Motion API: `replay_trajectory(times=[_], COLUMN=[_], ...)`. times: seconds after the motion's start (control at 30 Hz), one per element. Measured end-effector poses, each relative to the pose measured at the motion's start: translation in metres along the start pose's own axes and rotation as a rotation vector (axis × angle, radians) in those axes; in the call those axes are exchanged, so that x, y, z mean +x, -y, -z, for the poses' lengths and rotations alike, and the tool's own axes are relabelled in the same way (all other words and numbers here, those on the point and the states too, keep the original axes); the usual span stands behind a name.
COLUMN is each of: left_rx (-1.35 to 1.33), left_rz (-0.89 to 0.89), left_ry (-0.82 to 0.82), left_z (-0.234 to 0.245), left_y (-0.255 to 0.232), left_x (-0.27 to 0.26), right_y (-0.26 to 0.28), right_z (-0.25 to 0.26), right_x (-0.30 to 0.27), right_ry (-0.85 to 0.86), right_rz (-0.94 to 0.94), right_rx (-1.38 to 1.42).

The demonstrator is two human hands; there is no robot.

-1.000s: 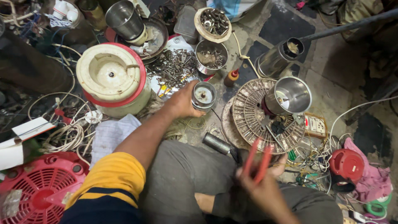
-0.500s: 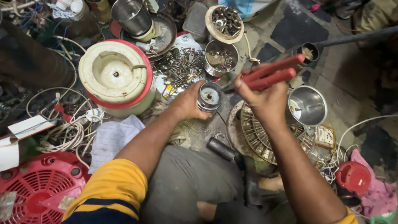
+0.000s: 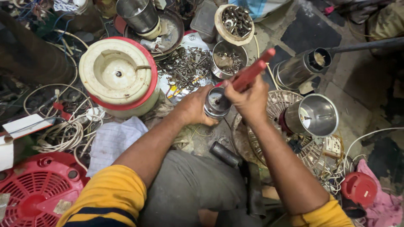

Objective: The person repairs metal appliance parts by hand using pliers and a screwdriver, applying lubricant and fitting small components into a metal housing.

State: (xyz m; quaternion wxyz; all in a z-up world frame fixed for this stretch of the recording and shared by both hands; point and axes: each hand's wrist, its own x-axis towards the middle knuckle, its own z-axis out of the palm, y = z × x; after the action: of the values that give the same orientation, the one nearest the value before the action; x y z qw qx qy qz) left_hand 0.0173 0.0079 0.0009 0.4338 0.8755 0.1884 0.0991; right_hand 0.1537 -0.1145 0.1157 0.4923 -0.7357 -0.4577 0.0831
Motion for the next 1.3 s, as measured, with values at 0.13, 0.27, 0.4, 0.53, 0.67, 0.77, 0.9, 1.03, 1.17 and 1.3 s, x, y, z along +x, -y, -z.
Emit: replay_trajectory(times=[0.13, 0.27, 0.4, 0.53, 0.67, 0.77, 0.9, 1.03, 1.17, 1.3], left_rx=[0.029, -0.012, 0.001, 0.035, -0.034, -0.007, -0.015, -0.015, -0.022, -0.009], left_rz=[-0.066, 0.04, -0.053, -0.068, 0.054, 0.007, -0.112, -0.053, -0.075, -0.039], left_ry=[-0.061, 0.029, -0.047, -0.04, 0.032, -0.034, -0.055, -0.035, -0.024, -0.03], left_z=[0.002, 0.004, 0.004, 0.002, 0.005, 0.006, 0.0, 0.004, 0.003, 0.007], left_y=[-0.001, -0.003, -0.001, 0.001, -0.004, -0.002, 0.0, 0.003, 0.002, -0.007], left_x=[-0.001, -0.001, -0.002, 0.0, -0.004, -0.005, 0.0, -0.007, -0.005, -0.001], right_y=[-0.004, 0.0, 0.005, 0.002, 0.002, 0.003, 0.001, -0.01, -0.035, -0.032], right_z=[0.007, 0.006, 0.008, 0.007, 0.005, 0.0, -0.003, -0.009, -0.002, -0.002], right_x=[0.001, -0.002, 0.002, 0.004, 0.002, 0.005, 0.005, 0.005, 0.001, 0.0], right_ry=[-0.04, -0.008, 0.006, -0.063, 0.049, 0.038, 0.044, 0.121, 0.049, 0.105], right_rz=[0.044, 0.08, -0.036, 0.113, 0.029, -0.011, 0.111, 0.013, 0.061, 0.082], right_rx=[0.266, 0.06, 0.166, 0.313, 0.123, 0.393, 0.092, 0.084, 0.2, 0.087])
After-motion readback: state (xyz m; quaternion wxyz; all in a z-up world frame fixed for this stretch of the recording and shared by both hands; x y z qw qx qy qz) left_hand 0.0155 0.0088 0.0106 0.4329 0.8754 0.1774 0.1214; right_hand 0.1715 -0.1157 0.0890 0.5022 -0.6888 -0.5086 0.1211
